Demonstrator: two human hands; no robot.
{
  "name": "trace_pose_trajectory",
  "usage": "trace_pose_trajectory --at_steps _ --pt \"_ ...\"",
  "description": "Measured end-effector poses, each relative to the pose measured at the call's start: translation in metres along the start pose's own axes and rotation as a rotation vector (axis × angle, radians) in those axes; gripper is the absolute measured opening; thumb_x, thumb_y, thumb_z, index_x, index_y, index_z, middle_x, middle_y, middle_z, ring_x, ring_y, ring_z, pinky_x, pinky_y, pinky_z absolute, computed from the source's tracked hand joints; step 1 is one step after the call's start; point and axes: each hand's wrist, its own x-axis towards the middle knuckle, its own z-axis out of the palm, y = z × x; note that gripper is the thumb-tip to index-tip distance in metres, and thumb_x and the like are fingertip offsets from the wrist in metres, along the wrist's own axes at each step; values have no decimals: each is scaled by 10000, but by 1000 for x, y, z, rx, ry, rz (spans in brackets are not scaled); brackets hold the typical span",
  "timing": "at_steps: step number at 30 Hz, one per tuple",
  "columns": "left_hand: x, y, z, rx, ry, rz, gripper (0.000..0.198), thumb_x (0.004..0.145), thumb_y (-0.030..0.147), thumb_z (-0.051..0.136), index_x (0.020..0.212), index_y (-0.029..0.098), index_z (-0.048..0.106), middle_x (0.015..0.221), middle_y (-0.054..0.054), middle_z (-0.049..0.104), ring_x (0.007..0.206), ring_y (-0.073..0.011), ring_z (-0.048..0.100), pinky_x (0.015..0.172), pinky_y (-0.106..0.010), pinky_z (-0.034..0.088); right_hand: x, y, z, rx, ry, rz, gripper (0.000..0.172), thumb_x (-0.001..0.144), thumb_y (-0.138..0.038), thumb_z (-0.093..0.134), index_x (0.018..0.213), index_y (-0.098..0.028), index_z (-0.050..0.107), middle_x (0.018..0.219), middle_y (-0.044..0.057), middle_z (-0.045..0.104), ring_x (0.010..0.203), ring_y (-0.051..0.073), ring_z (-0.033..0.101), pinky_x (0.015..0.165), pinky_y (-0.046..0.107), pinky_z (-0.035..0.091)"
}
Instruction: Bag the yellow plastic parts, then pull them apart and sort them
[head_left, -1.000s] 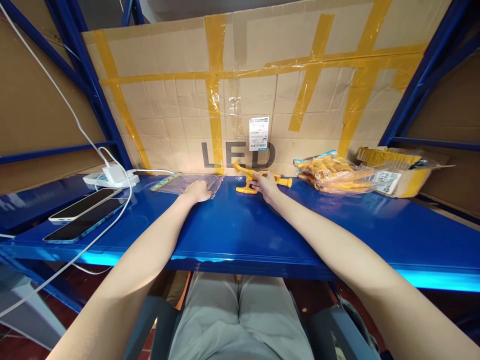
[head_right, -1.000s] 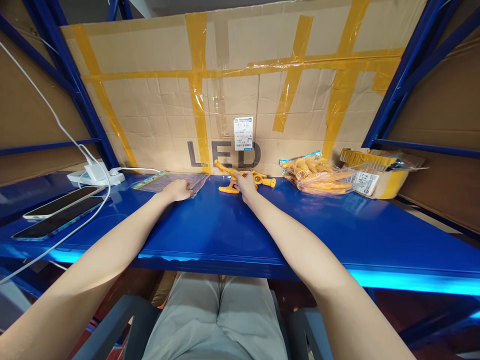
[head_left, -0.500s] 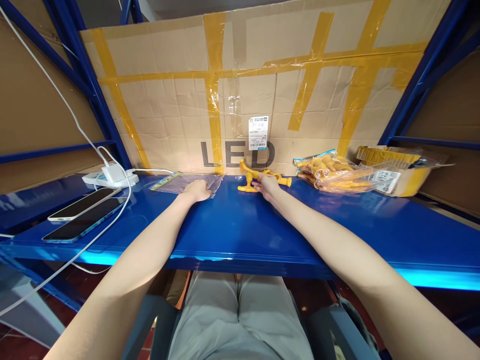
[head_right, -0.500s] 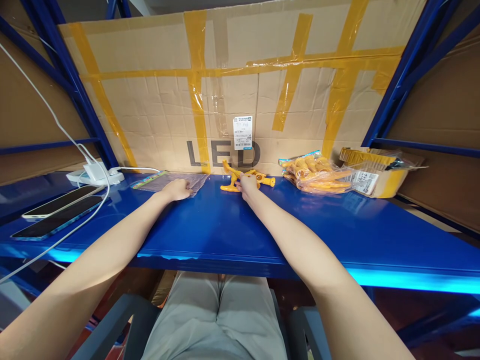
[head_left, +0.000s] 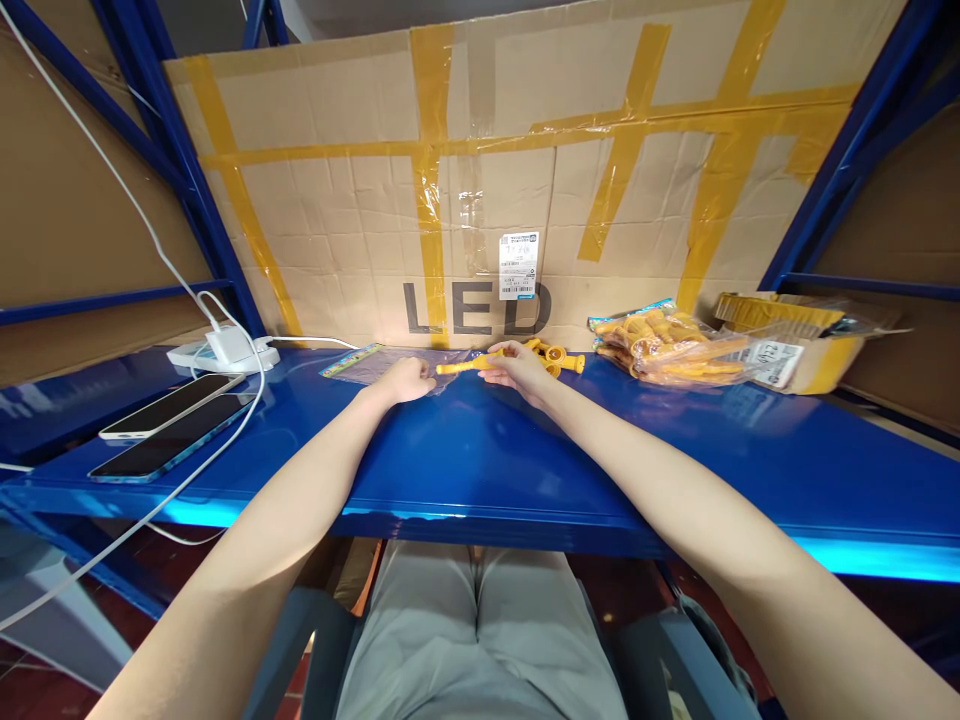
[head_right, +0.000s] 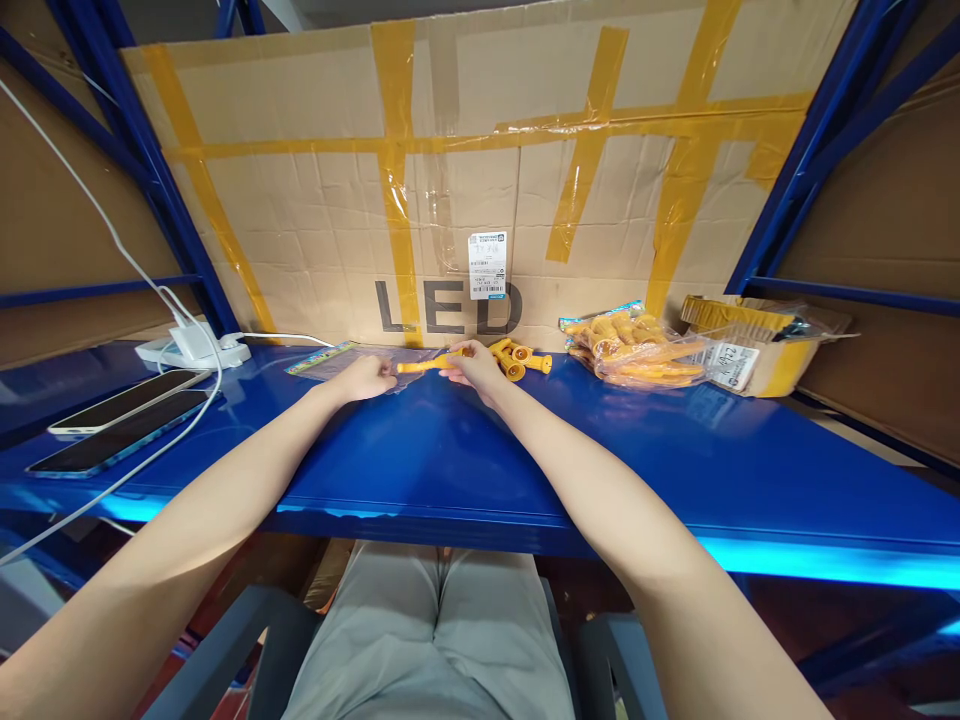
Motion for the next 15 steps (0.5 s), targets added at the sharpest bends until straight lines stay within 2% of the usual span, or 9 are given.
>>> trace_pose_trajectory --at_steps 3,6,8,11,15 --pt "-2 2 -1 -25 1 5 200 762 334 602 624 197 556 650 -26 603 639 -182 578 541 -283 329 -4 0 2 -94 -49 77 207 806 -45 660 864 -195 530 698 -21 673 590 95 687 604 182 553" --pt "-3 2 -1 -49 -5 0 229 759 376 597 618 203 547 659 -26 611 646 -183 578 539 -280 340 -3 3 -2 -159 -64 63 191 795 -65 678 846 -198 551 710 -16 677 609 103 688 607 194 553" --pt "-3 2 -1 -62 2 10 226 750 387 588 620 207 545 670 -26 625 665 -189 588 551 -279 361 1 6 -5 -249 -71 -16 167 793 -85 670 839 -203 561 699 -22 661 629 116 680 640 227 557" --pt "-2 -1 0 -84 17 48 150 733 325 544 642 206 557 687 -23 644 701 -195 604 590 -284 404 8 14 -11 -486 -88 -226 130 784 -127 656 858 -208 585 681 -33 630 688 146 659 756 305 550" --pt "0 -3 2 -109 32 74 135 720 317 536 649 203 547 693 -19 645 709 -194 606 624 -292 432 8 19 -13 -759 -137 -456 130 772 -152 648 889 -202 624 906 25 681 869 187 645 896 365 496"
